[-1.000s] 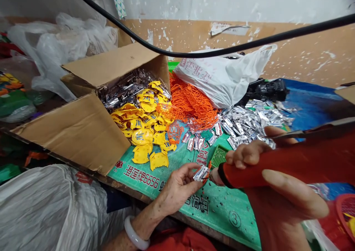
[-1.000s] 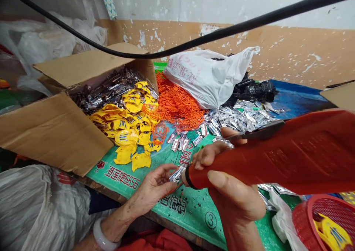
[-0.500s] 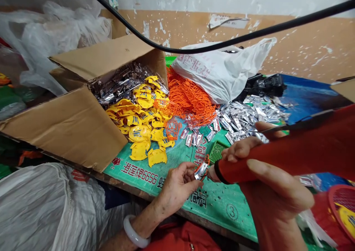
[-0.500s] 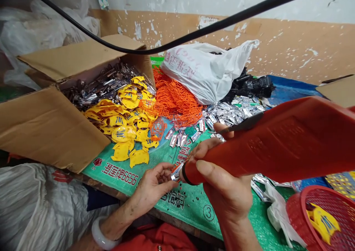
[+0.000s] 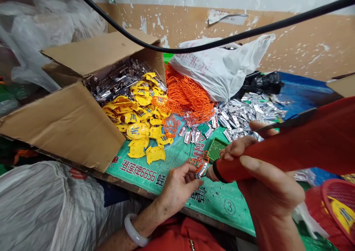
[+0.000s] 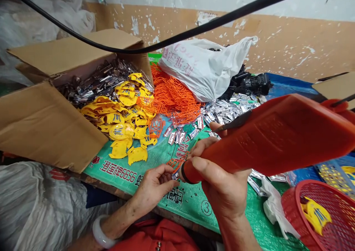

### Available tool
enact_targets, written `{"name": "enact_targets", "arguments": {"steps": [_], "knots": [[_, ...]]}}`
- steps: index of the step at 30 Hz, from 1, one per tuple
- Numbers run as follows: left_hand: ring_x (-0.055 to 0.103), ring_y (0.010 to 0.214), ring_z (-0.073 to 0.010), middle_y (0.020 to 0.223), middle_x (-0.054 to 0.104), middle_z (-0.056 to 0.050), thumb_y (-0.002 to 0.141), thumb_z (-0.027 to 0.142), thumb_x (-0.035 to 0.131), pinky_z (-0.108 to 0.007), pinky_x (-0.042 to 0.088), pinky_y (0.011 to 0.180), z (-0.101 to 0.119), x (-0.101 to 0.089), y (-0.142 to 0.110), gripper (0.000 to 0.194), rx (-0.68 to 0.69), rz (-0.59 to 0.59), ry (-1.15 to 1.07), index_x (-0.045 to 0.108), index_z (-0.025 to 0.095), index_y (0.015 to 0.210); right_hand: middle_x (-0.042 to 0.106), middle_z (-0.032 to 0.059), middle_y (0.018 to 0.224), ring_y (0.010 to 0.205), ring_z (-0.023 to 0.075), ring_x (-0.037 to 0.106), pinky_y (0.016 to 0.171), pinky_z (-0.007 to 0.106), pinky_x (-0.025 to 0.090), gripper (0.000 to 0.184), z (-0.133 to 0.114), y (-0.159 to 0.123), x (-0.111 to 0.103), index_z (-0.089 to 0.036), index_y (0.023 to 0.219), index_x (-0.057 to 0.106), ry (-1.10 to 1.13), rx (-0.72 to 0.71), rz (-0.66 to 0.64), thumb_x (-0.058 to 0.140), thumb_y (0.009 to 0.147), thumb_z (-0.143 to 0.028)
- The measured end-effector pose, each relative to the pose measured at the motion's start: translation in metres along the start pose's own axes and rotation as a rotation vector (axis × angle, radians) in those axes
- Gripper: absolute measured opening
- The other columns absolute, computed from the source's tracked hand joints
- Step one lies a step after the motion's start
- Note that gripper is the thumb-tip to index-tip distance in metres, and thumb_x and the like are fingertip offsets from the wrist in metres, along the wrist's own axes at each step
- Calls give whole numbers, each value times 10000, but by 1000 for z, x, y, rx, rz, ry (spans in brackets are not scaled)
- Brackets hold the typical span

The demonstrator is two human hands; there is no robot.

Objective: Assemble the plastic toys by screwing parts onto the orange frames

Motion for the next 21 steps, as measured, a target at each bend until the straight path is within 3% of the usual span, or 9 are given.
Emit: {"name": "enact_targets", "arguments": {"steps": [13,21], "knots": [[398,518,-80,565,453,66,711,168,679,-201,316,495,5,0,-3,84,89,18,124,622,154,771,628,-12,661,583,159,579,524,290,486,469,1,1,-1,-257,1053,600,-2,1,16,674,617,-104],[410,525,-81,573,465,66,707,170,680,-205,318,499,4,2,-3,92,65,18,118,620,157,776,624,-18,654,584,158,570,541,299,477,472,1,0,-2,-258,1062,590,0,2,28,680,622,-113]]}}
Point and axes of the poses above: each hand's wrist, its own y-axis towards the middle knuckle, its own x-axis out of the palm, z = x × y, the point moved 3 cm from there along y, towards the middle knuckle
